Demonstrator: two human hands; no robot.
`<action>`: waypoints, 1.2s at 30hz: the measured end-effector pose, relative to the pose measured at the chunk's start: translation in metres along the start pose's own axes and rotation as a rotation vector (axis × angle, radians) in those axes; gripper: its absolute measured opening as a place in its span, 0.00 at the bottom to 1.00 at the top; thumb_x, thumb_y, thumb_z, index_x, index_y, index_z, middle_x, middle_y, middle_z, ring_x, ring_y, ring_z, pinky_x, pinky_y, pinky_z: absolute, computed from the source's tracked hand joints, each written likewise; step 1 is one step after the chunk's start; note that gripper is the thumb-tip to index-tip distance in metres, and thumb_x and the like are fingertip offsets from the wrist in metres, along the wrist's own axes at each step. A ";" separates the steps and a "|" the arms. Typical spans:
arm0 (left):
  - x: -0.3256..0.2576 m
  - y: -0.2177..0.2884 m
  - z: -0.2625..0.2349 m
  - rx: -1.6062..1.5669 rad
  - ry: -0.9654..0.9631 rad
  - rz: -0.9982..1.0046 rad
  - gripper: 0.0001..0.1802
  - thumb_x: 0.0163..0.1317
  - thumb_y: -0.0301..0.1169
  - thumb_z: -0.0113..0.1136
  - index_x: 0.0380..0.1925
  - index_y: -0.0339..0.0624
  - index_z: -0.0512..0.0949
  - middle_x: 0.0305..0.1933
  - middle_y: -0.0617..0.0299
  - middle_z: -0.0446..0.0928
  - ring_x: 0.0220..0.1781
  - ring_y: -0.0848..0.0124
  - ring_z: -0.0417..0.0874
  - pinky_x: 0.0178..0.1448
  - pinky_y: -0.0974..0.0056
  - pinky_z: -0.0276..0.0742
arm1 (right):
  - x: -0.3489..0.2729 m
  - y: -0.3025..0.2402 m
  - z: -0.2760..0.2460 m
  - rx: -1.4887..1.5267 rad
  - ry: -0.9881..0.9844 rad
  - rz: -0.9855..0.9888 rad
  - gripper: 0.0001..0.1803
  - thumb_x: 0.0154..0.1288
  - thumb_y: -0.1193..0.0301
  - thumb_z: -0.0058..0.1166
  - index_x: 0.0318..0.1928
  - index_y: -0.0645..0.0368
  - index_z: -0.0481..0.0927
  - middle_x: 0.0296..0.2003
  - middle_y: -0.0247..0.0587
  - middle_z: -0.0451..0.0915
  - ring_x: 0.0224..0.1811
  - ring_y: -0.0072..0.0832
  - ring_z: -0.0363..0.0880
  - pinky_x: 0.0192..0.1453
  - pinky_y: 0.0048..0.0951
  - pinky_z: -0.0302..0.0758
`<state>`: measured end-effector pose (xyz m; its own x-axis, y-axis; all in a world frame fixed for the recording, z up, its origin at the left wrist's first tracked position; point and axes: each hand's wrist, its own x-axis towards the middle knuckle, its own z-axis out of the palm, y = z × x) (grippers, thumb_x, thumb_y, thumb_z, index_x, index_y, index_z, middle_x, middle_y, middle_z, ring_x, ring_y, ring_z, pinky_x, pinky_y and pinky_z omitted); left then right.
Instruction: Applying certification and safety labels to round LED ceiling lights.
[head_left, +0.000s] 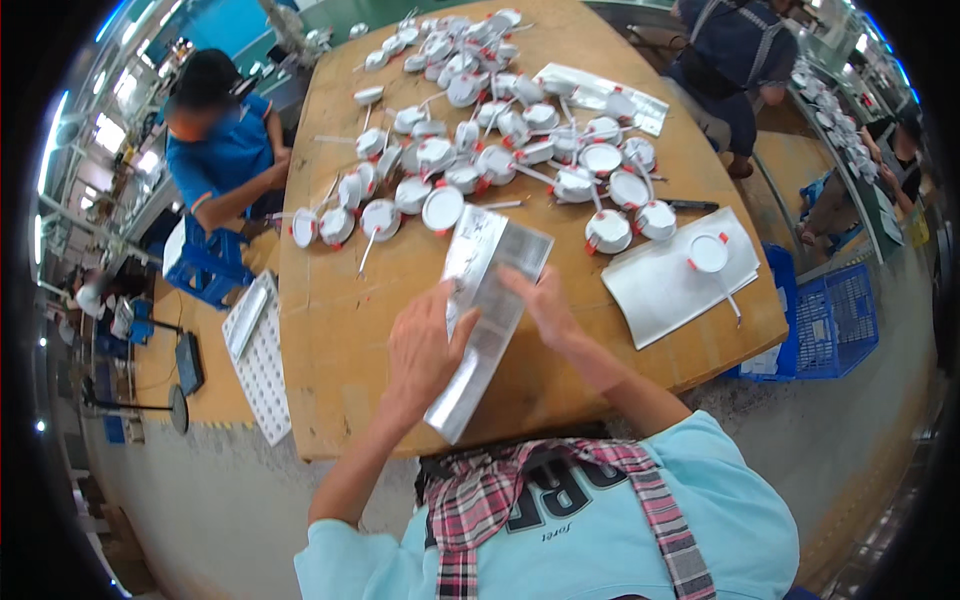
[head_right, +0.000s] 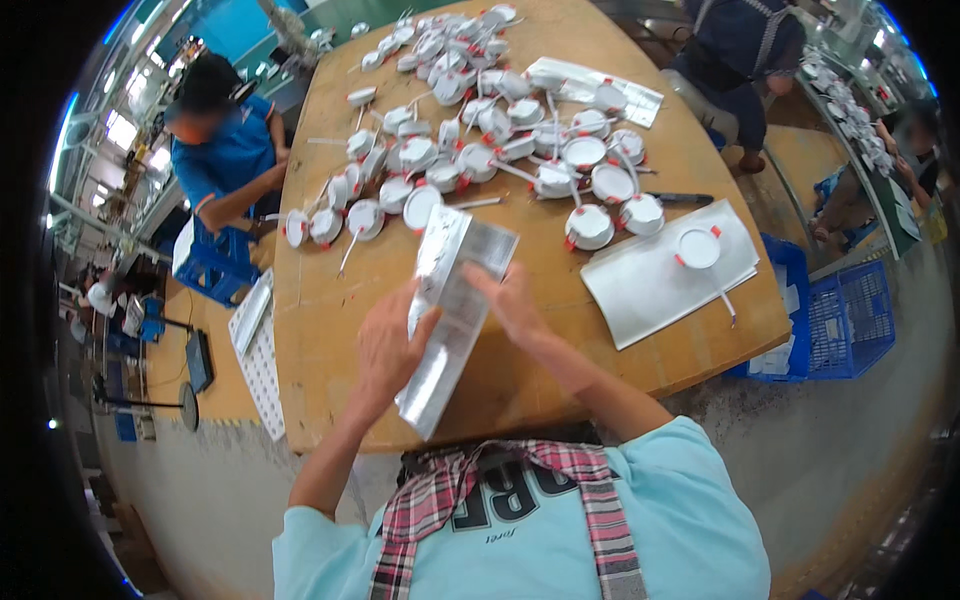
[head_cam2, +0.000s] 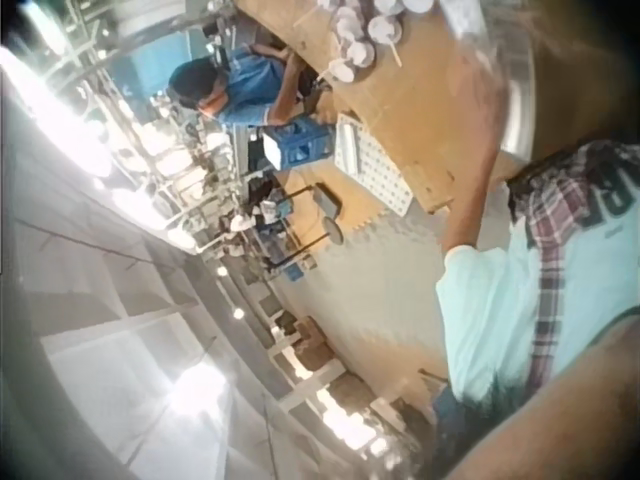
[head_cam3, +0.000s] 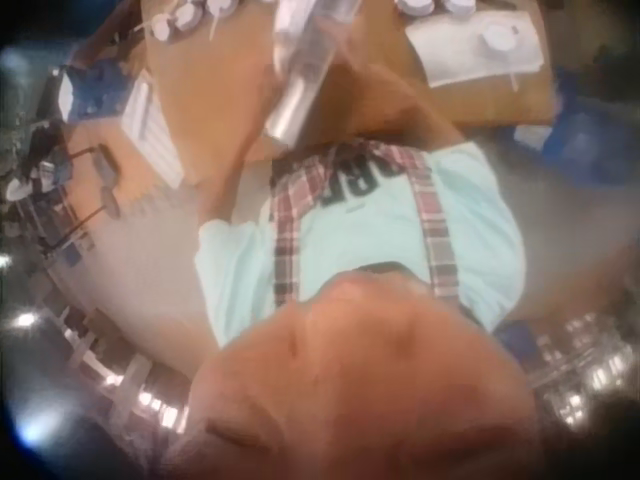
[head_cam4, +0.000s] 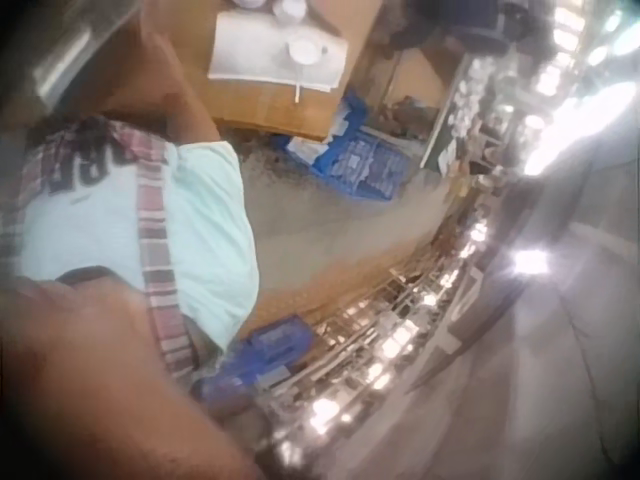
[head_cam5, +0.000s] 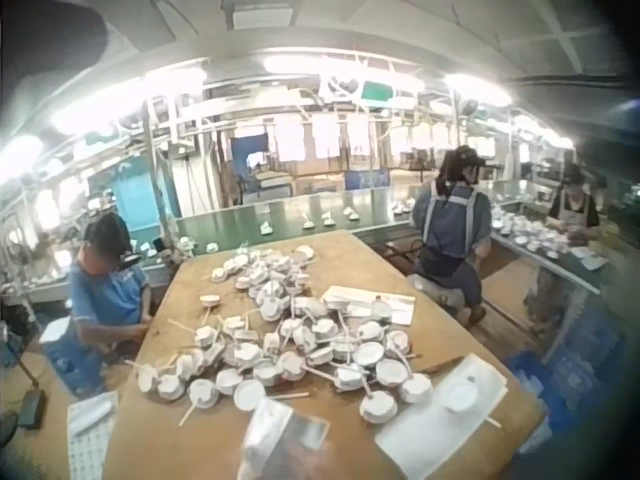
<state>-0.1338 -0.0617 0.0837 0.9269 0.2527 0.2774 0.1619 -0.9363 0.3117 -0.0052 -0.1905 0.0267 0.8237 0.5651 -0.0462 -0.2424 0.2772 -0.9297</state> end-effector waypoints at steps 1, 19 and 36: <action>0.003 -0.013 0.007 -0.079 0.023 -0.059 0.32 0.65 0.47 0.55 0.61 0.35 0.67 0.51 0.44 0.78 0.53 0.51 0.79 0.56 0.54 0.72 | 0.007 0.003 -0.003 0.003 -0.009 0.029 0.14 0.66 0.68 0.59 0.46 0.64 0.82 0.43 0.35 0.83 0.43 0.21 0.80 0.49 0.24 0.75; 0.028 -0.085 0.061 -1.258 -0.318 -0.623 0.12 0.62 0.36 0.65 0.38 0.38 0.82 0.30 0.65 0.83 0.28 0.80 0.81 0.31 0.73 0.76 | 0.050 0.023 -0.014 -0.303 -0.206 0.077 0.14 0.62 0.72 0.61 0.45 0.68 0.81 0.38 0.39 0.84 0.36 0.20 0.81 0.42 0.23 0.78; -0.009 -0.029 0.089 -0.116 0.010 0.295 0.24 0.59 0.34 0.63 0.57 0.46 0.73 0.65 0.49 0.65 0.66 0.53 0.67 0.69 0.51 0.62 | 0.050 0.017 -0.008 -1.243 0.224 -0.554 0.23 0.53 0.73 0.65 0.51 0.61 0.75 0.42 0.48 0.76 0.49 0.45 0.73 0.54 0.39 0.70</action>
<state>-0.1163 -0.0581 -0.0090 0.9246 -0.0232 0.3803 -0.1540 -0.9357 0.3175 0.0360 -0.1641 0.0058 0.7544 0.4408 0.4864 0.6564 -0.5137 -0.5526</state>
